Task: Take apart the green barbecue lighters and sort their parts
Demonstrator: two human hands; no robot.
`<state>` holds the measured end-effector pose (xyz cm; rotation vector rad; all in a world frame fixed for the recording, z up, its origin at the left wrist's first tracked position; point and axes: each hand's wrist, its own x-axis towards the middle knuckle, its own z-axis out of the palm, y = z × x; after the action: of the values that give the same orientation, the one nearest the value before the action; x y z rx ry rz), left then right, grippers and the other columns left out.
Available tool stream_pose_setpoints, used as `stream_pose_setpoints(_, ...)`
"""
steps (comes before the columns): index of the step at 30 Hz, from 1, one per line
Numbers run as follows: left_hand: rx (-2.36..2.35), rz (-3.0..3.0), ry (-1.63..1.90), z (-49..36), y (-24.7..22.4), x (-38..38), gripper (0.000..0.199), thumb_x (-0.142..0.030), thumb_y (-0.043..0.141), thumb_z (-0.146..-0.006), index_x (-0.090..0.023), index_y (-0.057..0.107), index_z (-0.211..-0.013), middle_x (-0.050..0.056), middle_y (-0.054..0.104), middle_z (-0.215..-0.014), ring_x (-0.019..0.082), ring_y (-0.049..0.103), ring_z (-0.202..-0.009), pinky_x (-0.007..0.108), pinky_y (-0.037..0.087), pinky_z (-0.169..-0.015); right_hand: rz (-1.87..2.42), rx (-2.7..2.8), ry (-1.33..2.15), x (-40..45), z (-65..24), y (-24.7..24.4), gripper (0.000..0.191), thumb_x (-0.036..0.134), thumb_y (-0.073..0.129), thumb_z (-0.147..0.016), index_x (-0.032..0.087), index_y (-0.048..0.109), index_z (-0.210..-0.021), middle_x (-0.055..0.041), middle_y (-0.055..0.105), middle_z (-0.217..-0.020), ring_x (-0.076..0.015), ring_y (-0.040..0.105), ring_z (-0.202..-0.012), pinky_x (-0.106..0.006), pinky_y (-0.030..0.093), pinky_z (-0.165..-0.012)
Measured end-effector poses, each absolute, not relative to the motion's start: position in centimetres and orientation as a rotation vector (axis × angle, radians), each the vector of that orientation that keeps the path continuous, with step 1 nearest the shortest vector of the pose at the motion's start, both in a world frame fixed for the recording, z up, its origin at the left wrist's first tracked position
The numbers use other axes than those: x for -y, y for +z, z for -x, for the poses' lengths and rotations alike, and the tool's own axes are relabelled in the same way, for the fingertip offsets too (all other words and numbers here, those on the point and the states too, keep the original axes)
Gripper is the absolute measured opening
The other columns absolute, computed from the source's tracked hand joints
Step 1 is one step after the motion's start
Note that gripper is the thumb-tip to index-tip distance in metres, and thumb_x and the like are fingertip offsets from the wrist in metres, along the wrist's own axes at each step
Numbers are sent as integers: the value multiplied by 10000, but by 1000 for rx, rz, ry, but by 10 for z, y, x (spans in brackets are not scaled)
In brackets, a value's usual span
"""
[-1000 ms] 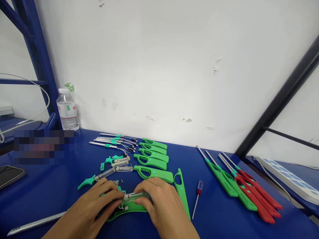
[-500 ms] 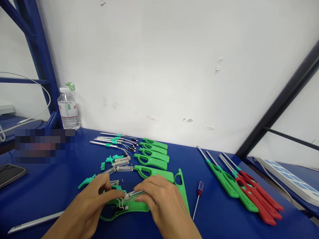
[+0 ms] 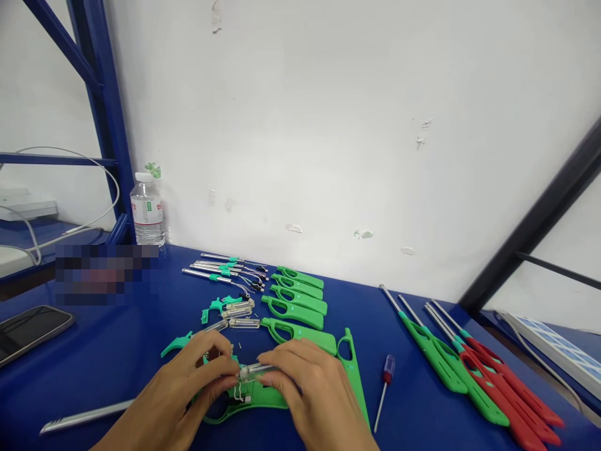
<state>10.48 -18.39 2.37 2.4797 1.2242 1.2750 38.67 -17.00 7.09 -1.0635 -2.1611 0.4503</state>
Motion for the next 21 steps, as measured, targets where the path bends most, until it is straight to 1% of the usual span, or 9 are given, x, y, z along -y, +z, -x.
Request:
stream_pose_setpoints(3, -1209, -2418, 1246, -106, 27, 185, 371, -179, 549, -1308, -313, 830, -1108, 12, 788, -1133, 164, 804, -938, 249, 623, -828, 1066, 2138, 510, 170, -390, 72, 199, 314, 884, -1247, 389, 1049, -1330, -11, 1027, -1263, -305, 981, -1205, -338, 741, -1092)
stream_pose_setpoints(5, -1183, -2371, 1262, -106, 33, 186, 342, -245, 599, -1323, -319, 862, -1118, 7, 810, -1107, 160, 817, -919, 239, 641, -813, 1074, 2122, 549, 171, -394, 74, 188, 379, 882, -1264, 422, 1050, -1335, 3, 1029, -1273, -298, 980, -1220, -341, 735, -1133)
stream_pose_setpoints(7, -1159, -2289, 1335, -105, 41, 188, 326, -329, 647, -1333, -319, 890, -1116, 3, 824, -1076, 144, 805, -845, 218, 616, -714, 1091, 2095, 555, 171, -399, 75, 194, 446, 869, -1276, 443, 1047, -1353, 4, 1029, -1287, -302, 979, -1235, -353, 740, -1151)
stream_pose_setpoints(9, -1159, -2194, 1441, -102, 50, 189, 327, -384, 687, -1331, -315, 908, -1100, -8, 833, -1052, 115, 774, -760, 195, 562, -615, 1127, 2066, 525, 171, -403, 75, 218, 484, 846, -1284, 442, 1047, -1357, -12, 1027, -1289, -316, 978, -1229, -373, 757, -1131)
stream_pose_setpoints(11, -1202, -2155, 1526, -98, 58, 188, 310, -407, 735, -1314, -314, 922, -1085, -21, 841, -1028, 100, 764, -724, 178, 526, -567, 1187, 2046, 477, 168, -404, 73, 236, 490, 831, -1282, 418, 1048, -1339, -32, 1025, -1277, -333, 980, -1192, -407, 772, -1120)
stream_pose_setpoints(12, -1241, -2189, 1543, -95, 59, 186, 308, -419, 748, -1308, -319, 934, -1083, -24, 847, -1019, 101, 775, -728, 175, 524, -564, 1220, 2045, 457, 167, -403, 71, 243, 481, 825, -1278, 401, 1047, -1334, -43, 1024, -1276, -340, 982, -1166, -427, 777, -1124)
stream_pose_setpoints(15, -1385, -2396, 1514, -87, 56, 178, 374, -398, 697, -1297, -340, 960, -1038, -24, 868, -987, 132, 838, -776, 190, 584, -628, 1327, 2089, 428, 161, -393, 63, 252, 402, 803, -1265, 344, 1039, -1335, -76, 1022, -1303, -369, 992, -1146, -485, 793, -1110)
stream_pose_setpoints(18, -1477, -2513, 1432, -84, 45, 170, 440, -280, 624, -1241, -356, 957, -964, -35, 874, -945, 154, 870, -786, 218, 615, -672, 1409, 2140, 423, 157, -382, 57, 272, 280, 779, -1238, 294, 1035, -1328, -116, 1021, -1343, -420, 1000, -1216, -510, 806, -1060)
stream_pose_setpoints(21, -1506, -2542, 1339, -88, 38, 168, 477, -216, 564, -1204, -353, 952, -964, -34, 871, -942, 155, 878, -767, 230, 593, -630, 1408, 2151, 438, 157, -376, 55, 330, 215, 739, -1243, 288, 1024, -1392, -115, 1013, -1413, -409, 991, -1306, -484, 788, -1116)
